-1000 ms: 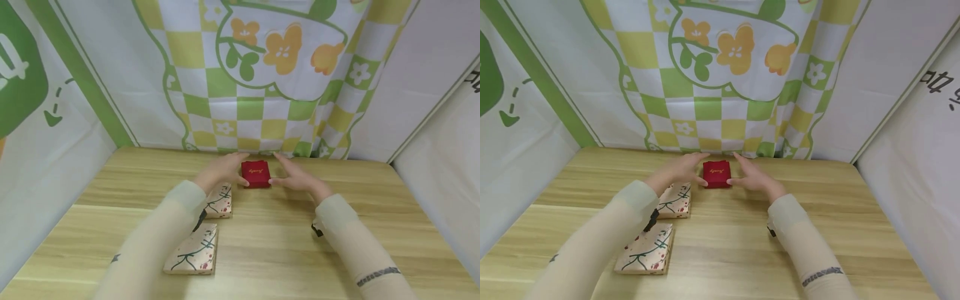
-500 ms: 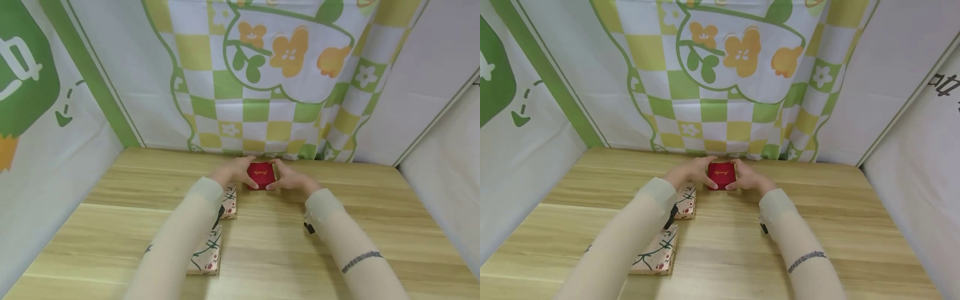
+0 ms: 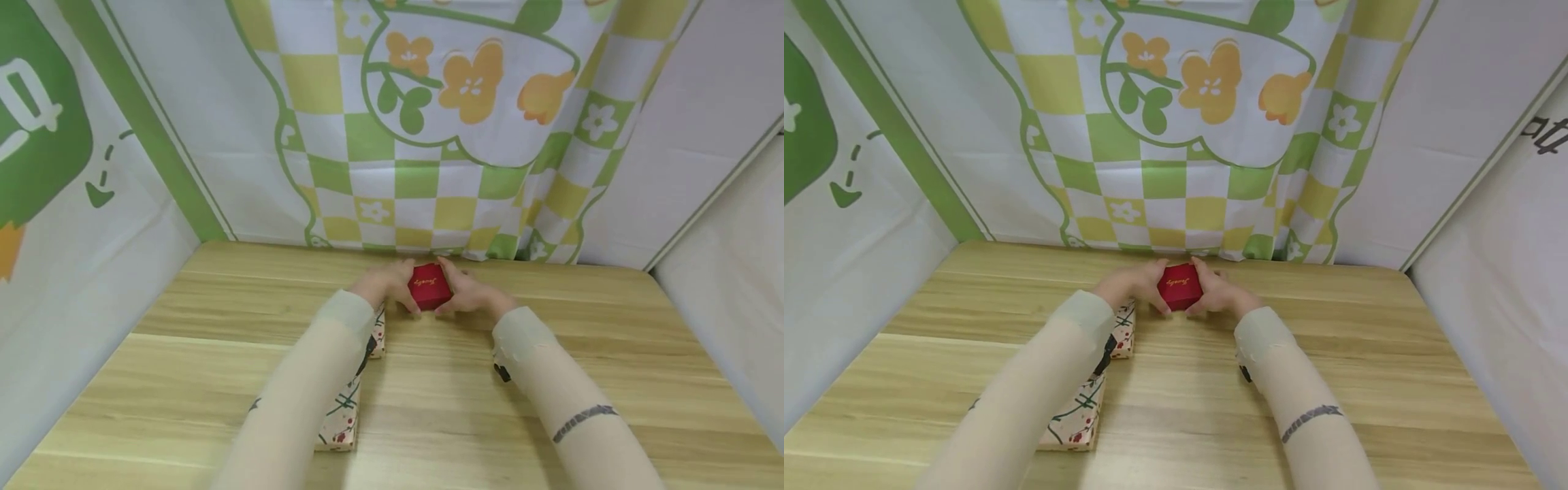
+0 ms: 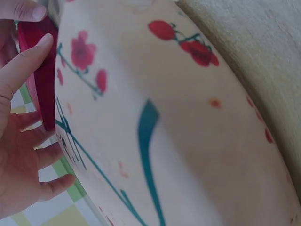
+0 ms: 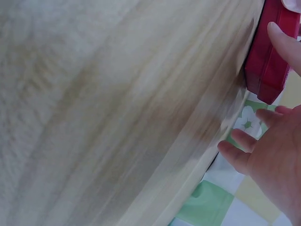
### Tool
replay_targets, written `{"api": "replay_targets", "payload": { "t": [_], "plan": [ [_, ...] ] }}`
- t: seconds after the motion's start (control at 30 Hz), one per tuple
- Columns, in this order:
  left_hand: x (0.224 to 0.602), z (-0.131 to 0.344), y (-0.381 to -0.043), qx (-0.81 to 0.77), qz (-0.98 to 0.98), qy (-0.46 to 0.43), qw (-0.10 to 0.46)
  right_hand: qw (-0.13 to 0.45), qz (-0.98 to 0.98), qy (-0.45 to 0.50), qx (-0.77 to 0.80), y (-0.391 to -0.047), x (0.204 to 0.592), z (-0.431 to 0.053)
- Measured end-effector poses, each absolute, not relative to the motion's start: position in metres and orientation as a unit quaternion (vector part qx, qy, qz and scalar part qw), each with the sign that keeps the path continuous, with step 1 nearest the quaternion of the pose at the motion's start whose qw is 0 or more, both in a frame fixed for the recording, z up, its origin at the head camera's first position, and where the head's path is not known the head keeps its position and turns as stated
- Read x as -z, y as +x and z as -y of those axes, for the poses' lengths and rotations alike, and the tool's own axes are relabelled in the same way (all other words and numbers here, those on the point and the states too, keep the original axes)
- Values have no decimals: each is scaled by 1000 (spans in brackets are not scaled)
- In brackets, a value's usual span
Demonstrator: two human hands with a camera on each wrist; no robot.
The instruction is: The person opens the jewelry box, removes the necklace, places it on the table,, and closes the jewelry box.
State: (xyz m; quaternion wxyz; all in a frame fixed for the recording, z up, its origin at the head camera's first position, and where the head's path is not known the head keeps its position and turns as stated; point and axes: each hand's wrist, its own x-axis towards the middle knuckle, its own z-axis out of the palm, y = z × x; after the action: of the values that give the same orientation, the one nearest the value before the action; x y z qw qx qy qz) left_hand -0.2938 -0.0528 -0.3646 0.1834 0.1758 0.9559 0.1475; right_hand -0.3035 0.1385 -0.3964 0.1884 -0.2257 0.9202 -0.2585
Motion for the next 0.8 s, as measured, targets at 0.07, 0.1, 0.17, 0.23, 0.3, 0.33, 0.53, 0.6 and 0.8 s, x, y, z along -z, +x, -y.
{"api": "replay_targets", "payload": {
  "t": [0.07,0.1,0.17,0.23,0.3,0.33,0.53,0.6,0.8],
  "plan": [
    [365,52,-294,-143,-957,174,184,184,-921,-225,259,-304,397,-138],
    [365,52,-294,-144,-957,173,183,182,-921,-225,261,-304,397,-138],
    [366,51,-294,-137,-959,170,180,180,-922,-224,261,-303,397,-138],
    [367,51,-294,-135,-960,169,179,181,-921,-223,263,-303,397,-138],
    [367,50,-294,-133,-960,170,180,185,-921,-217,266,-302,397,-138],
    [367,49,-294,-134,-959,171,181,186,-921,-214,267,-301,397,-138],
    [366,48,-294,-155,-951,194,185,172,-928,-202,261,-297,399,-140],
    [367,49,-294,-158,-948,202,188,171,-930,-203,256,-296,399,-140],
    [370,54,-294,-194,-934,219,204,161,-924,-208,279,-291,397,-143]
  ]
}}
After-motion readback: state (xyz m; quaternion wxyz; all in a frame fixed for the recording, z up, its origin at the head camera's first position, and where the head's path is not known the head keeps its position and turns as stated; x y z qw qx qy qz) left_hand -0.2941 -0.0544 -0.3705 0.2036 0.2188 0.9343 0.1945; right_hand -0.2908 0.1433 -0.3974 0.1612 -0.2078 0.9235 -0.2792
